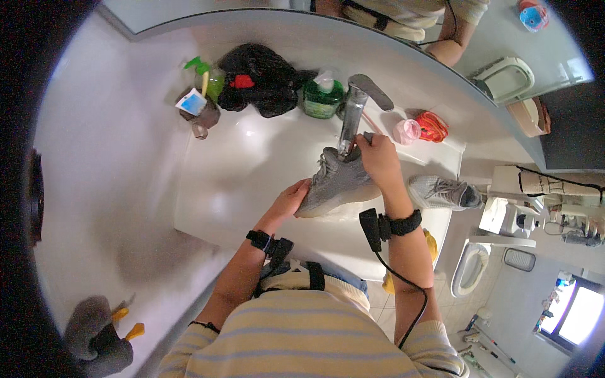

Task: The person scrubs a pair of grey sneakers and a red cloth in a bathroom sink using a toothbrush and running water. They remove the insoles, scrub the soles and uppers, rinse the shoes, and then wash the cloth before wringing it out.

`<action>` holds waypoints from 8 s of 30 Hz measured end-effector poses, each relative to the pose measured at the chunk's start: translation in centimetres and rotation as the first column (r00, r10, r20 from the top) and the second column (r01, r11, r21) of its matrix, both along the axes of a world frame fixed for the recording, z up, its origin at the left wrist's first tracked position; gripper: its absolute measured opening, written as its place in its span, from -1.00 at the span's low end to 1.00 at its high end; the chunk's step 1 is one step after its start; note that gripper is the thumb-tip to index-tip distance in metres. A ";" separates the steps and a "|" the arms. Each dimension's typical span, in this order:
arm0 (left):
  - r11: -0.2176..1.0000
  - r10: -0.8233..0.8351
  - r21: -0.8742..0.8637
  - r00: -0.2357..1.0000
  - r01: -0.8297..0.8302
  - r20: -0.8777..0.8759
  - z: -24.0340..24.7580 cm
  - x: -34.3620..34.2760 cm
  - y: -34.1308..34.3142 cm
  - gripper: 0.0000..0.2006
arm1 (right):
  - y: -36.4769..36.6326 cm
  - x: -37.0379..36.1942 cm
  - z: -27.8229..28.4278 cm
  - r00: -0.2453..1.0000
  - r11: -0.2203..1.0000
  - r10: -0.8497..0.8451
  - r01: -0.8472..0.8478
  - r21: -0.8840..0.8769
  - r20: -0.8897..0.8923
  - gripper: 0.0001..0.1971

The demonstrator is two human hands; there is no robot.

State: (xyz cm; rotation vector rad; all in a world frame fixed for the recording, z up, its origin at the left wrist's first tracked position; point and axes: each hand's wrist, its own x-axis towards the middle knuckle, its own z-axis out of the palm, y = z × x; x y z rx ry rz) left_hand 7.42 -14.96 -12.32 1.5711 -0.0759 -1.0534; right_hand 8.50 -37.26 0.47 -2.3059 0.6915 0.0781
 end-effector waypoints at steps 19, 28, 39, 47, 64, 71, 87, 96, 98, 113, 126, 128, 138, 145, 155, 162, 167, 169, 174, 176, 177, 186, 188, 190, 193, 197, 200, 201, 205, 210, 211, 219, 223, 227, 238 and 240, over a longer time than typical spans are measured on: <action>0.980 -0.198 0.133 0.839 0.151 0.506 2.3 0.2 2.7 -0.06 | -0.1 -1.7 -5.0 0.892 0.689 -0.420 0.194 0.698 0.167 -0.75; 0.965 -0.258 0.148 0.680 0.218 0.686 -0.9 -0.2 2.2 0.09 | 0.8 -0.3 -5.3 0.899 0.790 -0.369 0.169 0.590 0.236 -0.75; 0.977 -0.108 0.198 0.612 -0.081 0.783 0.4 0.5 -0.1 0.00 | 1.3 -0.5 -1.7 0.807 0.672 -0.505 0.146 0.726 0.306 -0.75; 0.987 -0.106 0.157 0.586 -0.036 0.803 0.7 2.6 -1.6 -0.02 | 0.7 -1.9 -1.1 0.762 0.616 -0.541 0.071 0.784 0.357 -0.73; 0.962 -0.200 0.256 0.388 -0.098 0.900 1.7 6.3 -2.5 -0.06 | 0.0 -2.2 -2.3 0.677 0.585 -0.591 -0.015 0.811 0.439 -0.72; 0.877 -0.438 0.474 0.272 -0.081 0.857 7.6 6.5 3.2 0.01 | 0.9 -2.2 -4.8 0.708 0.353 -0.658 -0.011 0.936 0.257 -0.72; 0.641 -0.763 0.735 -0.071 -0.221 0.643 16.7 5.2 5.8 -0.33 | 5.4 -2.4 -10.6 0.840 -0.042 -0.543 -0.011 0.999 -0.014 -0.71; 0.621 -0.781 0.736 -0.137 -0.269 0.609 17.0 3.1 6.8 -0.39 | 1.9 -3.7 -6.5 0.875 0.552 -0.477 0.223 0.803 0.085 -0.69; 0.615 -0.787 0.701 -0.220 -0.361 0.577 16.5 2.9 6.9 -0.42 | -0.1 -2.7 -5.7 0.748 0.831 -0.412 0.074 0.552 0.520 -0.70; 0.637 -0.749 0.508 -0.620 -0.579 0.233 22.1 3.4 9.9 -0.37 | 1.8 -0.8 0.2 0.721 0.801 0.445 -0.056 -0.596 0.530 -0.73; 0.650 -0.723 0.408 -0.688 -0.641 0.070 24.8 3.7 8.8 -0.39 | 10.3 -9.4 -1.9 0.671 0.907 0.401 -0.387 -0.167 0.623 -0.09; 0.649 -0.716 0.407 -0.696 -0.642 0.043 25.2 3.6 8.5 -0.39 | 11.0 -9.2 -1.5 0.659 0.905 0.416 -0.371 -0.210 0.626 0.00; 0.703 -0.644 0.391 -0.765 -0.594 -0.002 25.4 2.1 6.2 -0.39 | 11.0 -8.6 -2.9 0.622 0.964 0.205 -0.261 -0.046 0.756 0.07; 0.769 -0.611 0.339 -0.778 -0.542 0.143 20.3 3.5 8.4 -0.48 | 8.8 -8.5 -1.7 0.631 0.981 0.070 -0.182 0.060 0.772 0.01; 0.811 -0.577 0.353 -0.740 -0.467 0.346 16.1 4.0 8.2 -0.44 | 8.1 -10.4 -1.1 0.920 0.999 0.014 -0.026 0.024 0.392 -0.15; 0.881 -0.471 0.323 -0.567 -0.347 0.676 17.6 -2.5 3.2 -0.36 | 3.7 -12.7 -3.2 0.890 0.996 0.065 -0.084 0.024 0.451 -0.27; 0.858 -0.456 0.411 -0.087 -0.308 0.886 13.6 -4.7 3.7 -0.24 | -2.0 -16.3 0.2 0.848 0.880 0.442 -0.473 0.042 0.292 -0.33; 0.862 -0.402 0.422 0.127 -0.280 0.907 13.2 -6.1 2.8 -0.20 | -5.9 -17.1 0.0 0.918 0.952 0.285 -0.235 -0.198 0.276 -0.35; 0.889 -0.286 0.425 0.517 -0.172 0.807 12.2 -6.6 -1.3 -0.13 | -12.9 -18.2 -2.2 0.950 0.677 -0.208 0.310 -0.667 0.231 -0.43; 0.894 -0.316 0.430 0.506 -0.124 0.803 12.6 -6.8 -3.2 -0.13 | -15.0 -18.8 -4.1 0.935 0.728 -0.311 0.349 -0.590 0.170 -0.50; 0.893 -0.333 0.438 0.499 -0.106 0.800 12.7 -6.8 -4.0 -0.13 | -15.2 -18.9 -4.8 0.926 0.750 -0.326 0.375 -0.545 0.190 -0.55; 0.929 -0.319 0.370 0.480 -0.014 0.817 13.3 -5.5 -11.6 -0.12 | -16.2 -24.3 -5.2 0.815 0.866 -0.265 0.436 -0.244 0.516 -0.70; 0.929 -0.331 0.371 0.452 0.001 0.828 13.3 -4.9 -13.2 -0.13 | -16.1 -25.5 -5.1 0.803 0.878 -0.296 0.441 -0.183 0.517 -0.69; 0.925 -0.354 0.379 0.423 0.027 0.834 13.9 -4.6 -14.6 -0.13 | -16.4 -26.6 -5.1 0.785 0.880 -0.303 0.448 -0.157 0.540 -0.69; 0.927 -0.358 0.375 0.326 0.011 0.875 14.3 -3.9 -16.6 -0.15 | -17.4 -27.9 -5.1 0.635 0.801 -0.401 0.593 -0.085 0.660 -0.72; 0.927 -0.358 0.373 0.382 0.036 0.852 14.8 -2.8 -18.3 -0.11 | -17.1 -29.4 -3.5 0.554 0.695 -0.460 0.711 -0.107 0.694 -0.74; 0.919 -0.387 0.378 0.428 0.108 0.817 12.5 -2.7 -21.5 -0.09 | -16.4 -28.6 -3.0 0.629 0.771 -0.344 0.613 -0.174 0.697 -0.76; 0.925 -0.381 0.349 0.410 0.154 0.829 10.9 -2.5 -22.6 -0.08 | -16.0 -28.0 -2.7 0.645 0.796 -0.294 0.574 -0.193 0.706 -0.76; 0.916 -0.400 0.338 0.559 0.216 0.726 7.1 -3.3 -26.4 -0.06 | -15.3 -25.5 -4.2 0.710 0.860 -0.319 0.495 -0.124 0.628 -0.76; 0.912 -0.370 0.187 0.541 0.364 0.755 3.0 -2.9 -28.0 -0.07 | -15.3 -22.6 -5.0 0.706 0.838 -0.253 0.502 -0.215 0.662 -0.75; 0.894 -0.404 0.185 0.557 0.407 0.726 2.3 -2.4 -28.1 -0.09 | -15.3 -21.9 -5.3 0.706 0.828 -0.226 0.502 -0.249 0.671 -0.75; 0.895 -0.439 0.171 0.746 0.411 0.501 2.9 -3.6 -22.3 -0.28 | -15.6 -22.1 -8.2 0.899 0.820 -0.187 0.365 -0.442 0.395 -0.74; 0.951 -0.249 -0.044 0.842 0.305 0.478 7.0 -4.4 -10.3 -0.63 | -13.7 -22.8 -7.1 0.869 0.769 -0.228 0.437 -0.466 0.439 -0.66; 0.985 0.171 -0.099 0.742 -0.140 0.649 5.6 -6.7 5.0 -0.79 | -9.0 -21.5 -5.0 0.856 0.512 0.038 0.427 -0.745 0.516 -0.59; 0.585 0.723 -0.114 0.452 -0.803 0.522 4.3 -13.3 23.4 -0.82 | 4.4 -3.2 -4.1 0.718 0.178 -0.676 -0.062 0.982 0.168 -0.69; 0.583 0.738 -0.107 0.470 -0.805 0.485 4.5 -13.7 24.1 -0.83 | 2.3 -0.9 -3.5 0.756 0.062 -0.652 -0.016 0.998 0.052 -0.66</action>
